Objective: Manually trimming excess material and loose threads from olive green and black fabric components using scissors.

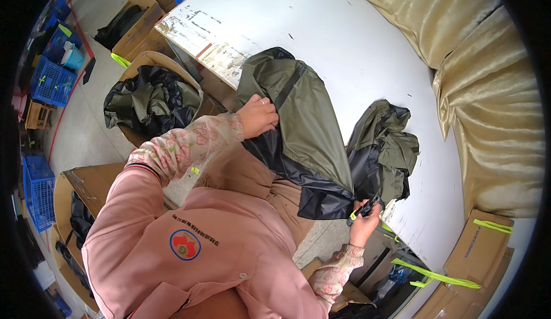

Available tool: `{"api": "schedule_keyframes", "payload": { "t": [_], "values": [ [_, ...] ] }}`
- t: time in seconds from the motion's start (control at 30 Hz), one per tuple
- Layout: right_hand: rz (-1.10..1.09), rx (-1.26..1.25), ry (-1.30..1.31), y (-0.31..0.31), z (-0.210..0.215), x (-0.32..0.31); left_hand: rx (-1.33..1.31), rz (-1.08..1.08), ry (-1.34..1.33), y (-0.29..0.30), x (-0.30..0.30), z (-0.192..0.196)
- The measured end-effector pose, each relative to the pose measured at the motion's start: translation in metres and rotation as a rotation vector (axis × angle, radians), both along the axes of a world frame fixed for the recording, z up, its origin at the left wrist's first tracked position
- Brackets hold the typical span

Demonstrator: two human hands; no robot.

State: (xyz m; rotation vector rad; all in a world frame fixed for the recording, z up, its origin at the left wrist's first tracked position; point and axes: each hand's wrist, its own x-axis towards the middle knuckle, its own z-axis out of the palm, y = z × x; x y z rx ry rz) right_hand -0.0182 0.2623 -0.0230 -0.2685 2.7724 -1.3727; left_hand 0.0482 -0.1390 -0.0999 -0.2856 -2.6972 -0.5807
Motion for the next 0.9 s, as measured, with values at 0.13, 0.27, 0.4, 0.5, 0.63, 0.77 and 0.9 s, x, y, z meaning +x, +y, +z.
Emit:
{"api": "schedule_keyframes", "payload": {
  "t": [0.13, 0.27, 0.4, 0.5, 0.63, 0.77, 0.9],
  "values": [
    [-0.044, -0.077, 0.027, 0.022, -0.022, -0.007, 0.115, -0.052, 0.250, -0.014, 0.012, 0.013],
    [-0.055, -0.044, 0.034, 0.024, -0.024, -0.005, 0.118, -0.061, 0.345, -0.021, 0.041, 0.046],
    [-0.035, -0.015, 0.011, 0.016, -0.022, -0.004, 0.128, -0.096, 0.392, -0.017, 0.052, 0.052],
    [-0.036, -0.067, 0.012, 0.017, -0.026, -0.006, 0.151, -0.123, 0.363, -0.015, 0.053, 0.045],
    [-0.035, -0.016, 0.006, 0.025, -0.034, -0.010, 0.154, -0.145, 0.138, -0.007, 0.047, 0.033],
    [-0.019, 0.010, 0.019, 0.030, -0.043, -0.010, 0.108, -0.157, 0.086, 0.001, 0.041, 0.025],
    [-0.028, 0.051, 0.011, 0.023, -0.034, -0.007, 0.139, -0.222, 0.201, -0.004, 0.033, 0.031]
  ]
}}
